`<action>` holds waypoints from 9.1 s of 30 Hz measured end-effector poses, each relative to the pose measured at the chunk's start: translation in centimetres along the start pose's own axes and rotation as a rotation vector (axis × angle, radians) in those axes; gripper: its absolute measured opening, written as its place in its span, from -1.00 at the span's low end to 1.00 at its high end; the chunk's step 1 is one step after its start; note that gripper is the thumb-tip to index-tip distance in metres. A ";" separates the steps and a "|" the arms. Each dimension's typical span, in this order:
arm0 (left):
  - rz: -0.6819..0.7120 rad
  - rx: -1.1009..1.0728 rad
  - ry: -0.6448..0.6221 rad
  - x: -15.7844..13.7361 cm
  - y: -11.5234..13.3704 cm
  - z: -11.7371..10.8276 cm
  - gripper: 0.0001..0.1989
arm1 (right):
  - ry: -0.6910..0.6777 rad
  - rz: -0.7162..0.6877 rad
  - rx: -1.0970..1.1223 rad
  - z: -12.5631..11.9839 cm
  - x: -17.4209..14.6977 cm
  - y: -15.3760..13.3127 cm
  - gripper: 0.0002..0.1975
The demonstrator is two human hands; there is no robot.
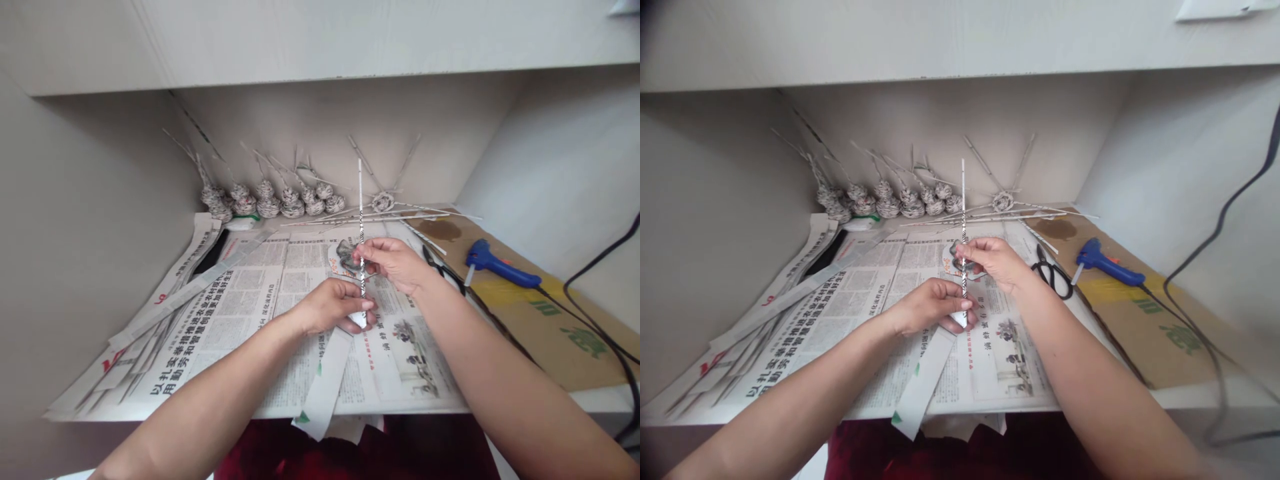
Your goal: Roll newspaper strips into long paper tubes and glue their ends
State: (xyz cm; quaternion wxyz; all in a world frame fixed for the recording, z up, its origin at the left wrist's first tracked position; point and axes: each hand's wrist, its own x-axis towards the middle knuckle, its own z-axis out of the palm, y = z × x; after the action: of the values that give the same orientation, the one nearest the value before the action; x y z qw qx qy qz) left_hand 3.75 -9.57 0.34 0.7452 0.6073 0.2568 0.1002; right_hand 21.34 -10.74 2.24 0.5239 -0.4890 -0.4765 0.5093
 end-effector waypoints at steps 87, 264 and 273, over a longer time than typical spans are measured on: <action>0.011 0.006 -0.063 -0.1 -0.1 -0.5 -0.71 | -0.108 -0.008 0.040 -0.6 -0.2 -0.6 -0.77; -0.025 0.053 -0.148 0.0 -0.2 -0.7 -0.66 | 0.180 -0.121 -0.020 -1.4 -0.1 -1.3 -0.72; -0.035 0.052 -0.147 0.2 -0.5 -0.9 -0.66 | 0.163 -0.116 -0.033 -1.6 0.0 -1.4 -0.69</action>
State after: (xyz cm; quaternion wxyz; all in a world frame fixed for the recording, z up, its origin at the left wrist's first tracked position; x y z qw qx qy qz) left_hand 3.37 -8.88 -0.27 0.7477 0.6275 0.2145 0.0357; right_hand 23.03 -10.84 3.50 0.5814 -0.5091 -0.4681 0.4286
